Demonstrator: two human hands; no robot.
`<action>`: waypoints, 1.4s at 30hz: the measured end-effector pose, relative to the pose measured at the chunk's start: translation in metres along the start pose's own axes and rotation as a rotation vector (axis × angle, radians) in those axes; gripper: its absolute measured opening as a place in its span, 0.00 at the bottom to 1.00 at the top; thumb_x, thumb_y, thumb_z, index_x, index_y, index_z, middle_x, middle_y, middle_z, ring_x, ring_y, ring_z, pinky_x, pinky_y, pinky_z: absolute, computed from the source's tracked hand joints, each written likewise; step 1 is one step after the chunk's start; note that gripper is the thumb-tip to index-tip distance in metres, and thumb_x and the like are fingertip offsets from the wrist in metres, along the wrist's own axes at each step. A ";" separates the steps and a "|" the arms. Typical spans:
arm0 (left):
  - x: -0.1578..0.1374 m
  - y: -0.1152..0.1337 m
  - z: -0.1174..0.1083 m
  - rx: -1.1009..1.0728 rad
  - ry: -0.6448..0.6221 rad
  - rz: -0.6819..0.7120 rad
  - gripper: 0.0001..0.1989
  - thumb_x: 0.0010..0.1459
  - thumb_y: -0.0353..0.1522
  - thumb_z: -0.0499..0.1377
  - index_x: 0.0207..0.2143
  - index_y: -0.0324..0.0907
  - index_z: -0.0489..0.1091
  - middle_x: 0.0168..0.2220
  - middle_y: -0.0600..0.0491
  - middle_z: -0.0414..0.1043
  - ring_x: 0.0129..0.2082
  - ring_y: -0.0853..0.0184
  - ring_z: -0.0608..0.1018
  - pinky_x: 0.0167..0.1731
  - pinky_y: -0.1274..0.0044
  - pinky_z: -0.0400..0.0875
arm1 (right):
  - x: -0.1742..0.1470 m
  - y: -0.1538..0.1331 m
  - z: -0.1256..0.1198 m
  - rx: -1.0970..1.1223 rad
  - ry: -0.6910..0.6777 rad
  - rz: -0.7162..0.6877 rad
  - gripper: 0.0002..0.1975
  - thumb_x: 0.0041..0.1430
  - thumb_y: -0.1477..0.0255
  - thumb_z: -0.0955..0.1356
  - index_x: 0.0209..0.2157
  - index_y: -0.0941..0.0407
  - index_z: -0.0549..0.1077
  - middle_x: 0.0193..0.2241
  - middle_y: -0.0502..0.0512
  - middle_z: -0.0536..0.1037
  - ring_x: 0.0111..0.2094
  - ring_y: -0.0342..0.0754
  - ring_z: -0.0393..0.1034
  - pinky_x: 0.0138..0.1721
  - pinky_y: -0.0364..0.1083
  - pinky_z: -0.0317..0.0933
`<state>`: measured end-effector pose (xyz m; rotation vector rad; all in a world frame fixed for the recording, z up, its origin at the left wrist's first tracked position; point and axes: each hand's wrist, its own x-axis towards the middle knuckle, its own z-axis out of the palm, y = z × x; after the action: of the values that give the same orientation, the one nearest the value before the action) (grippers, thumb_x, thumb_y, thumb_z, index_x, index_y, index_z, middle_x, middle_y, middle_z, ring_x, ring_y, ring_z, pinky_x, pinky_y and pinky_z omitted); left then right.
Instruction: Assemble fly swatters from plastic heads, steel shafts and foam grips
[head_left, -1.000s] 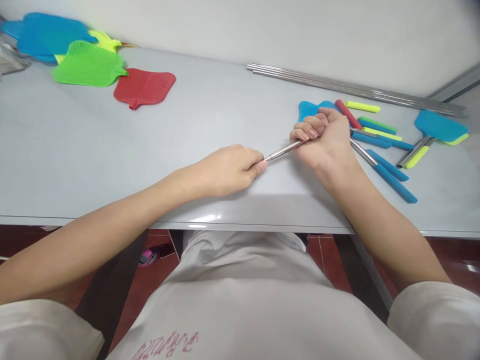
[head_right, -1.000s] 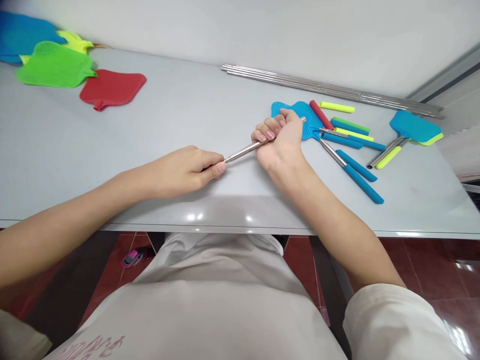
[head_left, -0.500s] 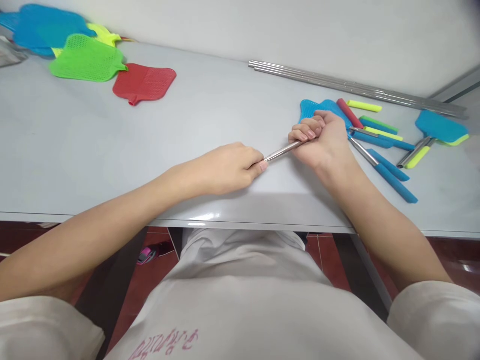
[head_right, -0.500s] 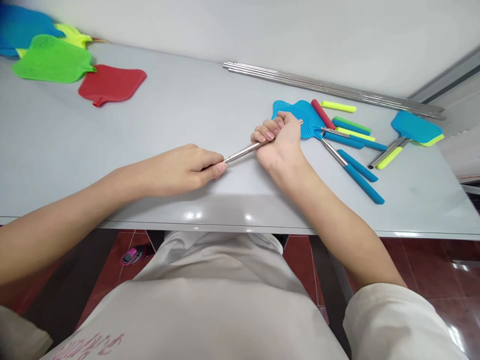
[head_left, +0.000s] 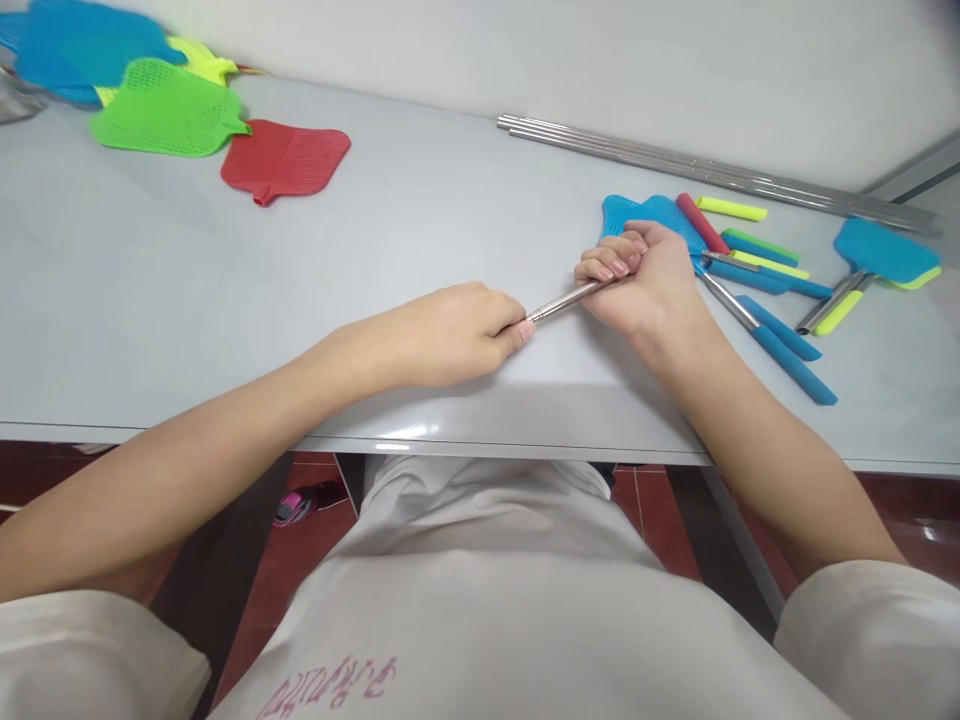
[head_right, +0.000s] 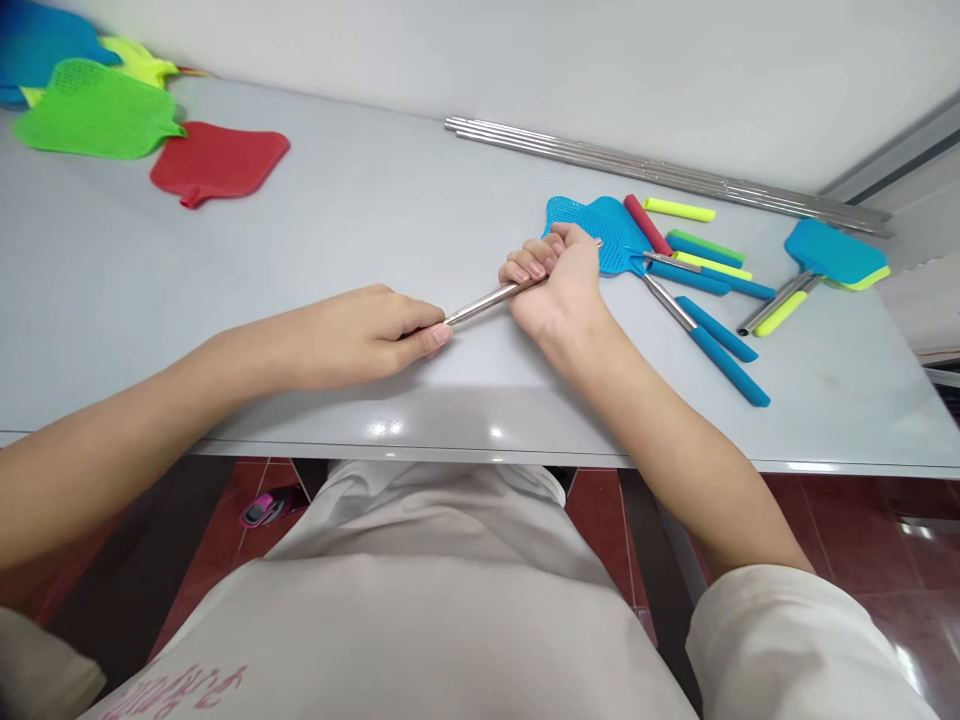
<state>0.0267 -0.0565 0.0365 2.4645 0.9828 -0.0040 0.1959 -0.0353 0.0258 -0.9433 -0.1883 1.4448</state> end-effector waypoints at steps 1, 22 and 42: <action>0.000 0.000 0.000 -0.001 -0.002 0.000 0.16 0.56 0.39 0.43 0.21 0.41 0.61 0.17 0.55 0.61 0.17 0.72 0.63 0.20 0.78 0.53 | 0.000 0.000 0.000 -0.012 -0.001 -0.002 0.18 0.51 0.77 0.57 0.16 0.56 0.40 0.10 0.42 0.41 0.10 0.36 0.39 0.11 0.38 0.43; -0.001 -0.002 -0.002 -0.017 -0.040 -0.006 0.17 0.56 0.41 0.43 0.22 0.41 0.62 0.19 0.54 0.63 0.18 0.72 0.64 0.20 0.78 0.53 | -0.002 0.000 0.003 0.073 0.032 0.091 0.16 0.51 0.76 0.56 0.18 0.56 0.40 0.08 0.41 0.42 0.10 0.36 0.39 0.12 0.37 0.41; 0.000 -0.004 0.001 -0.003 -0.022 -0.008 0.18 0.56 0.41 0.43 0.22 0.41 0.63 0.18 0.54 0.63 0.17 0.71 0.64 0.20 0.77 0.53 | -0.001 0.001 0.003 0.092 0.040 0.088 0.15 0.51 0.76 0.56 0.18 0.56 0.41 0.09 0.42 0.42 0.10 0.36 0.39 0.11 0.38 0.41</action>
<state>0.0246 -0.0545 0.0343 2.4528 0.9831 -0.0320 0.1931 -0.0353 0.0273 -0.9136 -0.0508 1.5008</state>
